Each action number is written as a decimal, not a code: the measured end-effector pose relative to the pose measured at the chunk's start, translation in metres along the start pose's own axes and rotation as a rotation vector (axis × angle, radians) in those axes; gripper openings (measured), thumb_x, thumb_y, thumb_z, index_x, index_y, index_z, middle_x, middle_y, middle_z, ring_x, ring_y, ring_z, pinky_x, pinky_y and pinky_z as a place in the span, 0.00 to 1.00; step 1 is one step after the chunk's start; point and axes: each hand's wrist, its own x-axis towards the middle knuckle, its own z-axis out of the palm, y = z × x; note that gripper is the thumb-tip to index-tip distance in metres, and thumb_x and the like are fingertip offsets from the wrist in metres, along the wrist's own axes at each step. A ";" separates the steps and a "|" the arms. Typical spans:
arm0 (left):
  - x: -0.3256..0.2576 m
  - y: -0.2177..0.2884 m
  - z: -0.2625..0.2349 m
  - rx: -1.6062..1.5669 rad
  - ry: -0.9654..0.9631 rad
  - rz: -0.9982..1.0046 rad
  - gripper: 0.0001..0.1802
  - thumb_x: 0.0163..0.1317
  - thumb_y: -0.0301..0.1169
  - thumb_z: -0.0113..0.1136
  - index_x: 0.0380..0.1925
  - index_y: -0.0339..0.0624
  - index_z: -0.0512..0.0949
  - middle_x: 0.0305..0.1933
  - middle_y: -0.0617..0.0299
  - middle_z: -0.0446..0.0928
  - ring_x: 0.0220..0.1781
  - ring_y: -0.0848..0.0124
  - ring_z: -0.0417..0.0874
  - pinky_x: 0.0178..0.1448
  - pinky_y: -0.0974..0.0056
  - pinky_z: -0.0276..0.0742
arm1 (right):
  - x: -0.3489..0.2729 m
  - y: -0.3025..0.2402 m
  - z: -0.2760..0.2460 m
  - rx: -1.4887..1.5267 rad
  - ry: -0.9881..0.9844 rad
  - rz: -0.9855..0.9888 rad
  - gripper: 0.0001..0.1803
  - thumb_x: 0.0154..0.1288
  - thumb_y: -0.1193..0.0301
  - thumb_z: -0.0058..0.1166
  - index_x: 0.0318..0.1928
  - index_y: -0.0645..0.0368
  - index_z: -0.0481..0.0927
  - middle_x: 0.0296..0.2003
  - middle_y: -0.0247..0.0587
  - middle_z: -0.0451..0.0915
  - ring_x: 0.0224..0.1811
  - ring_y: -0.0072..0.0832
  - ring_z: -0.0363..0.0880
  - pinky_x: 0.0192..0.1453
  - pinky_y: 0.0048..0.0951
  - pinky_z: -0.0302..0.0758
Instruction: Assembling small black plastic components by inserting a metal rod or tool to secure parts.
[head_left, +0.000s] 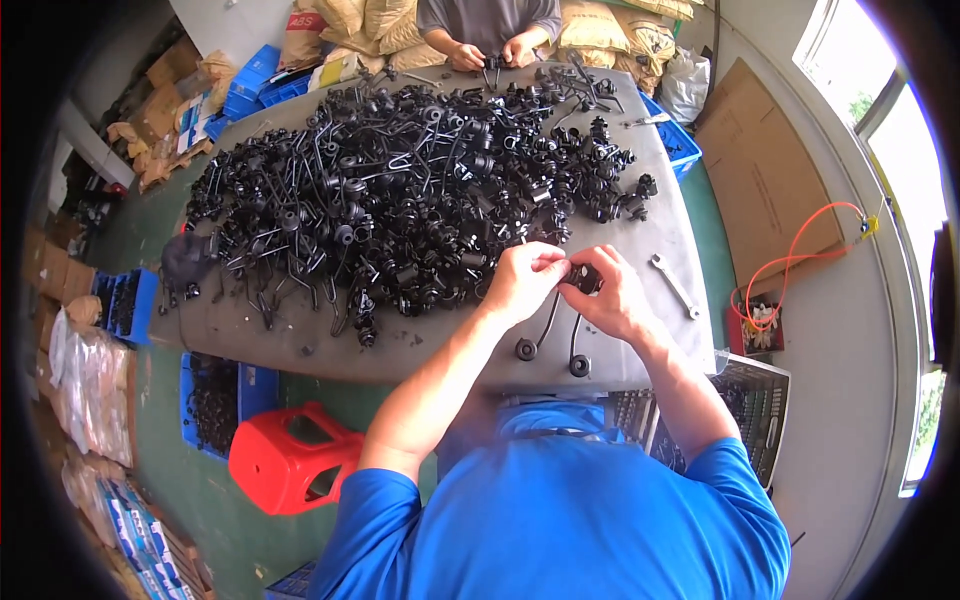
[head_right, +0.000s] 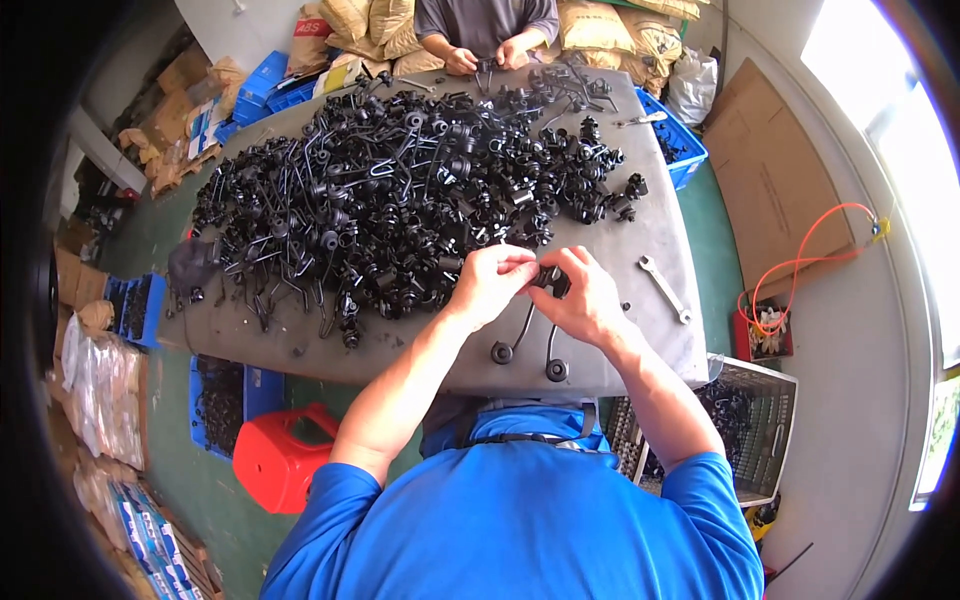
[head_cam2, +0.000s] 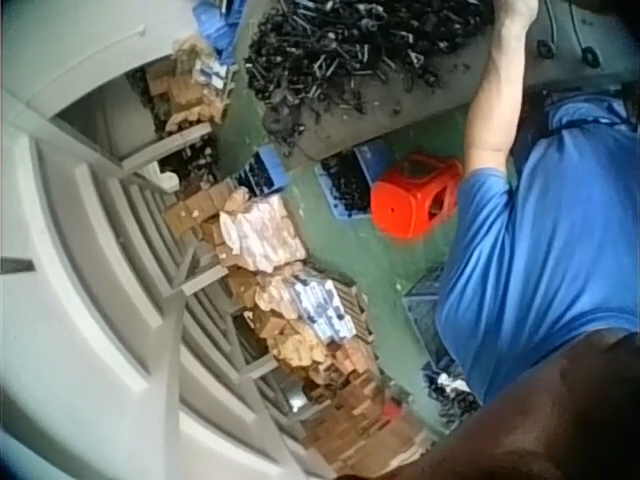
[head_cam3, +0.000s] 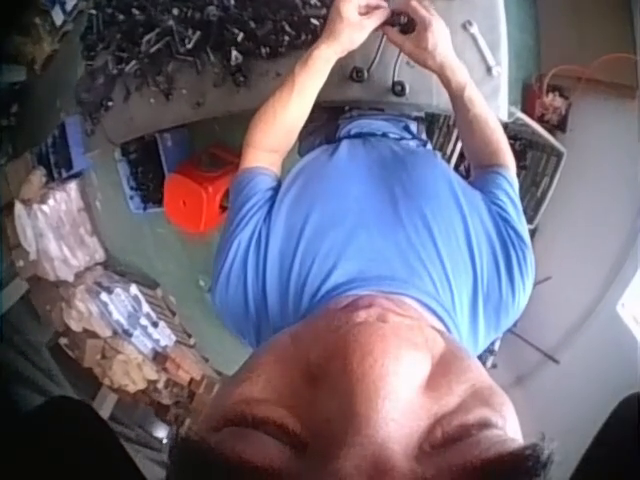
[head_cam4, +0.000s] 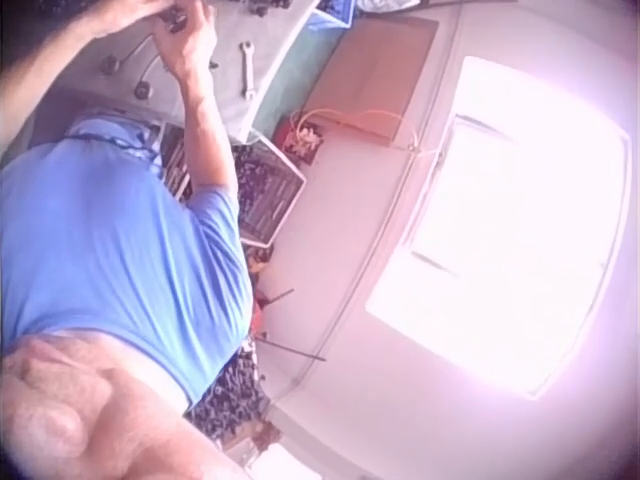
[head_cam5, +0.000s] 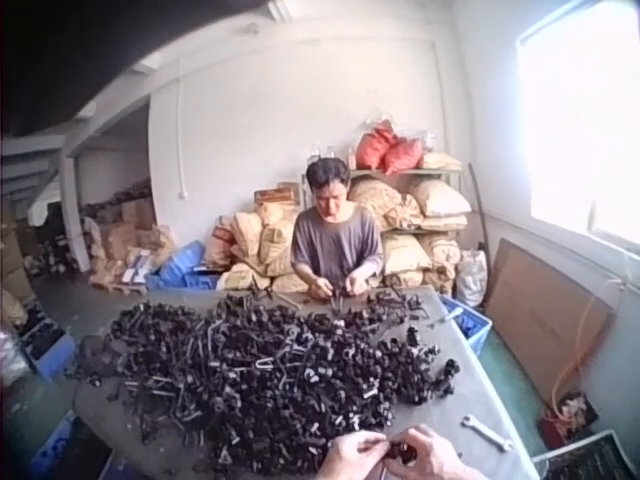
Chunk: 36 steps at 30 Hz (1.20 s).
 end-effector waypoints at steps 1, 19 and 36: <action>-0.002 -0.007 0.000 0.009 -0.004 -0.059 0.10 0.64 0.25 0.60 0.44 0.32 0.79 0.36 0.56 0.82 0.34 0.75 0.82 0.37 0.70 0.80 | -0.003 0.001 0.002 0.000 -0.001 0.004 0.19 0.49 0.65 0.66 0.42 0.55 0.78 0.40 0.45 0.77 0.41 0.43 0.80 0.44 0.38 0.78; -0.027 -0.061 0.003 -0.410 -0.138 -0.443 0.24 0.67 0.29 0.57 0.61 0.37 0.65 0.44 0.56 0.79 0.41 0.72 0.83 0.43 0.67 0.81 | -0.036 0.020 0.012 0.146 -0.099 0.080 0.25 0.50 0.66 0.66 0.49 0.59 0.75 0.38 0.46 0.77 0.36 0.41 0.79 0.41 0.39 0.77; -0.016 -0.061 0.015 -0.597 -0.171 -0.447 0.29 0.67 0.26 0.54 0.66 0.36 0.58 0.48 0.52 0.77 0.48 0.63 0.81 0.52 0.56 0.81 | -0.047 0.095 0.001 0.285 -0.050 0.446 0.08 0.57 0.78 0.57 0.38 0.62 0.76 0.29 0.41 0.80 0.32 0.30 0.81 0.37 0.31 0.79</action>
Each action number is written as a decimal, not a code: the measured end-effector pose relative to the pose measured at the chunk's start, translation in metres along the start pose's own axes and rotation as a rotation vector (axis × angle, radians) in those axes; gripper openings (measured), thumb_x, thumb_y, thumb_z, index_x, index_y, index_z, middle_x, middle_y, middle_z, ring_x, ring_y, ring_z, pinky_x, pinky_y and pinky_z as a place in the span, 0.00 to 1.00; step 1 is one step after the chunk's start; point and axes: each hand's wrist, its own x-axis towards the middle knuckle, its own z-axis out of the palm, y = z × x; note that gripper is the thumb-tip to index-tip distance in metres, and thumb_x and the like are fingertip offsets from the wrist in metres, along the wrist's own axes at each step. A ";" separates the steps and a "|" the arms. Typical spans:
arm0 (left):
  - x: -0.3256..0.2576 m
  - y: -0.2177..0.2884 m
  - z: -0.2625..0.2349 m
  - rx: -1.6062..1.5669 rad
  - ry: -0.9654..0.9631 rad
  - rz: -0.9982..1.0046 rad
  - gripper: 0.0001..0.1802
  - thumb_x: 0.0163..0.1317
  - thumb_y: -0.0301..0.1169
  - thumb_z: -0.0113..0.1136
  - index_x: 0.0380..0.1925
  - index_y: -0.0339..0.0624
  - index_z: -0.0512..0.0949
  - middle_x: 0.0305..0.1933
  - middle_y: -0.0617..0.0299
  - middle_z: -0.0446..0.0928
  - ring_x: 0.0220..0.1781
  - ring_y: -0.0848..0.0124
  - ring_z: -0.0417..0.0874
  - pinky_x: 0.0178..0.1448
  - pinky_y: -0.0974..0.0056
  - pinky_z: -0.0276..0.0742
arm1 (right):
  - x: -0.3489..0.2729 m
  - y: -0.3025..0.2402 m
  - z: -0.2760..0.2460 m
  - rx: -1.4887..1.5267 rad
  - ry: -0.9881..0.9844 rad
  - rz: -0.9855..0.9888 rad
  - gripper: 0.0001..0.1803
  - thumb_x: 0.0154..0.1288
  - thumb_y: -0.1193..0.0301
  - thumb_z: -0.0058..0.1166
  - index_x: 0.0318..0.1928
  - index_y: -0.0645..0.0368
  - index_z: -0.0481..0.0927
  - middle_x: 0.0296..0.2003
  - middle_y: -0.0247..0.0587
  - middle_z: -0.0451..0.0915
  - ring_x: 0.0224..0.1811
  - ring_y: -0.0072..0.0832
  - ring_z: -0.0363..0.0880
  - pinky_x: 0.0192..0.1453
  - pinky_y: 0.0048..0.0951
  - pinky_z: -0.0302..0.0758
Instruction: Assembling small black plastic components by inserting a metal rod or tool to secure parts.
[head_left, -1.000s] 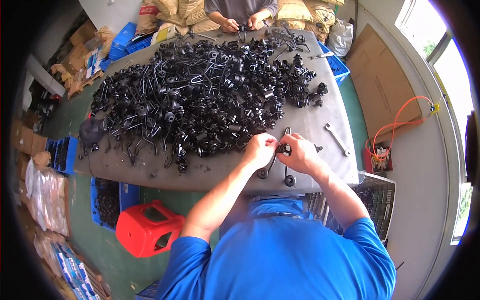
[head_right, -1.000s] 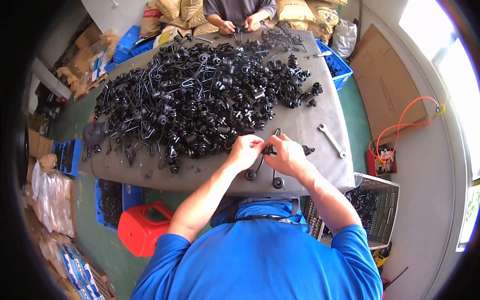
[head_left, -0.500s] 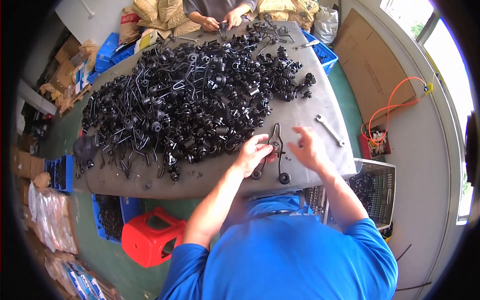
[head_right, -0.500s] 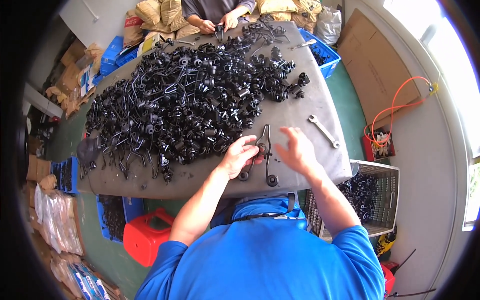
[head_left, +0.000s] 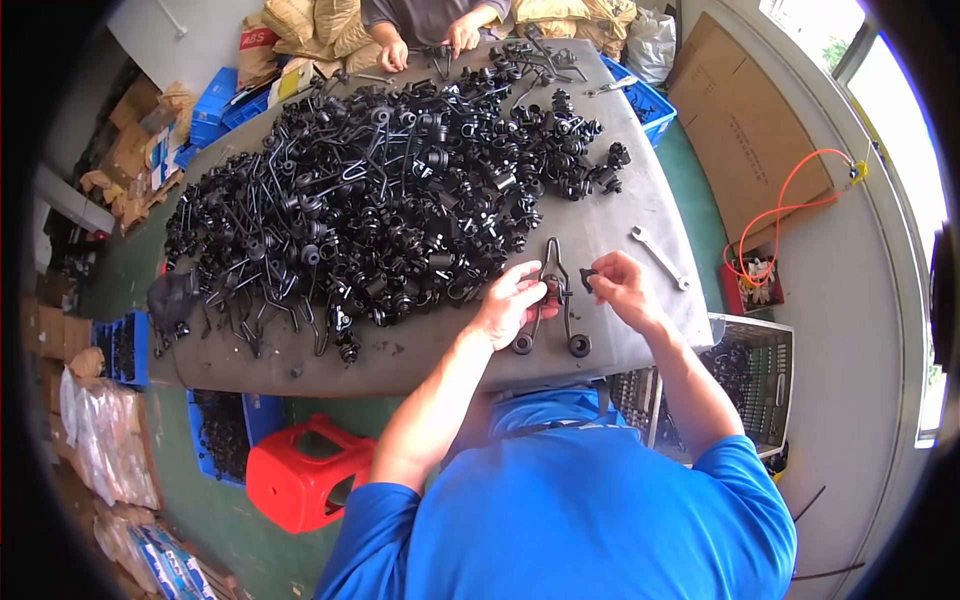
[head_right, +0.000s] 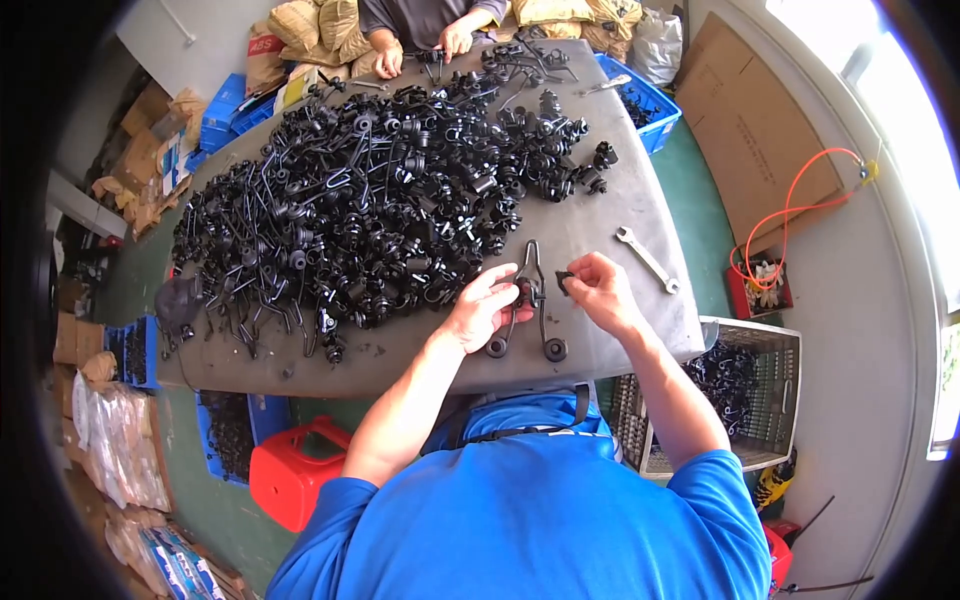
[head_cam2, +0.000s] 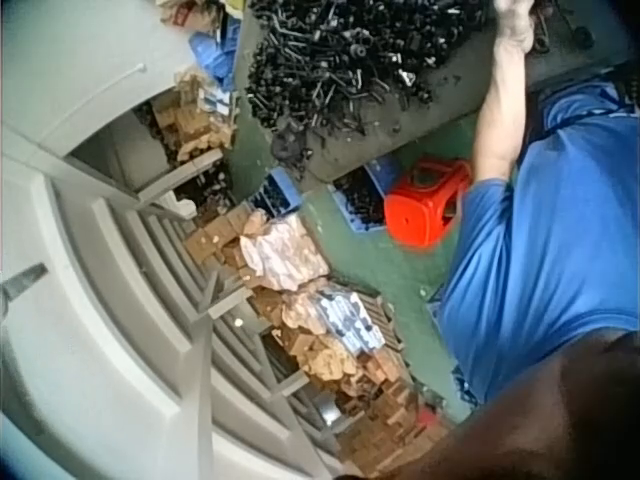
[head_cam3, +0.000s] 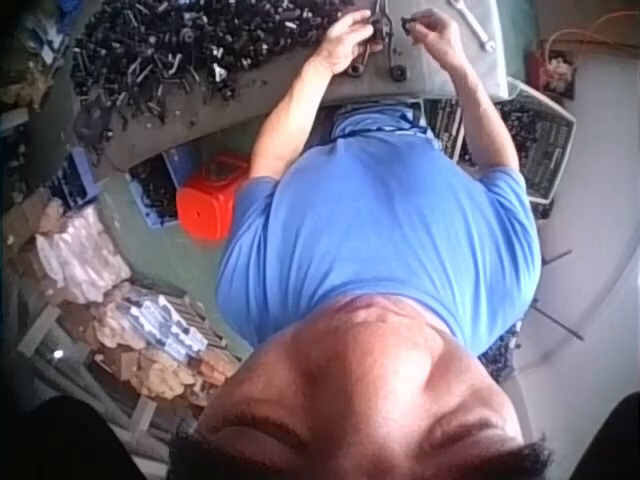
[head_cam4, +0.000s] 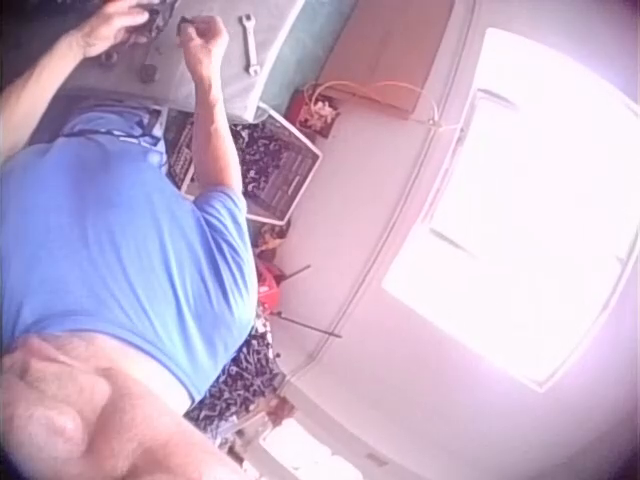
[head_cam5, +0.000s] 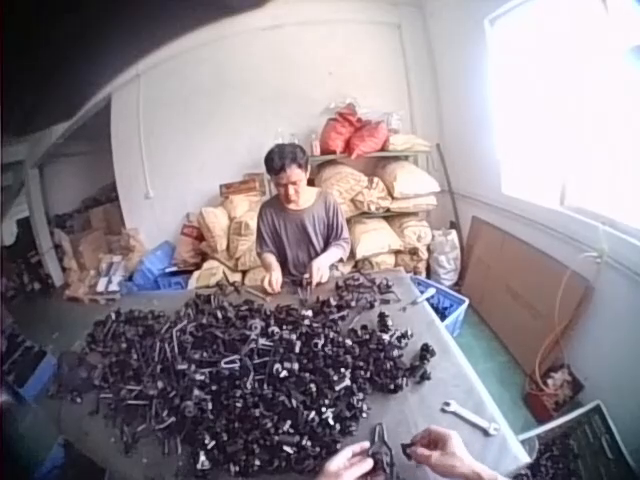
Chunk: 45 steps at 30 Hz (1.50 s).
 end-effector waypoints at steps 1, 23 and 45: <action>0.000 0.000 -0.001 -0.001 0.002 -0.001 0.29 0.67 0.26 0.54 0.66 0.36 0.58 0.48 0.52 0.77 0.48 0.63 0.81 0.52 0.56 0.81 | -0.003 -0.004 0.007 0.318 0.000 0.096 0.07 0.58 0.78 0.58 0.38 0.62 0.75 0.28 0.39 0.79 0.29 0.26 0.80 0.34 0.28 0.80; 0.007 0.018 -0.005 0.098 -0.054 -0.044 0.34 0.62 0.28 0.60 0.66 0.35 0.58 0.46 0.52 0.78 0.43 0.65 0.82 0.49 0.60 0.81 | -0.024 -0.022 0.046 0.225 0.177 0.214 0.09 0.61 0.72 0.58 0.37 0.64 0.75 0.21 0.36 0.78 0.22 0.19 0.75 0.27 0.23 0.73; 0.011 0.004 0.015 0.222 0.081 -0.036 0.34 0.57 0.33 0.67 0.62 0.40 0.62 0.33 0.64 0.71 0.24 0.79 0.68 0.21 0.74 0.63 | -0.017 0.009 -0.003 -0.587 0.423 -0.342 0.14 0.51 0.71 0.61 0.41 0.60 0.81 0.45 0.50 0.77 0.51 0.46 0.72 0.55 0.42 0.70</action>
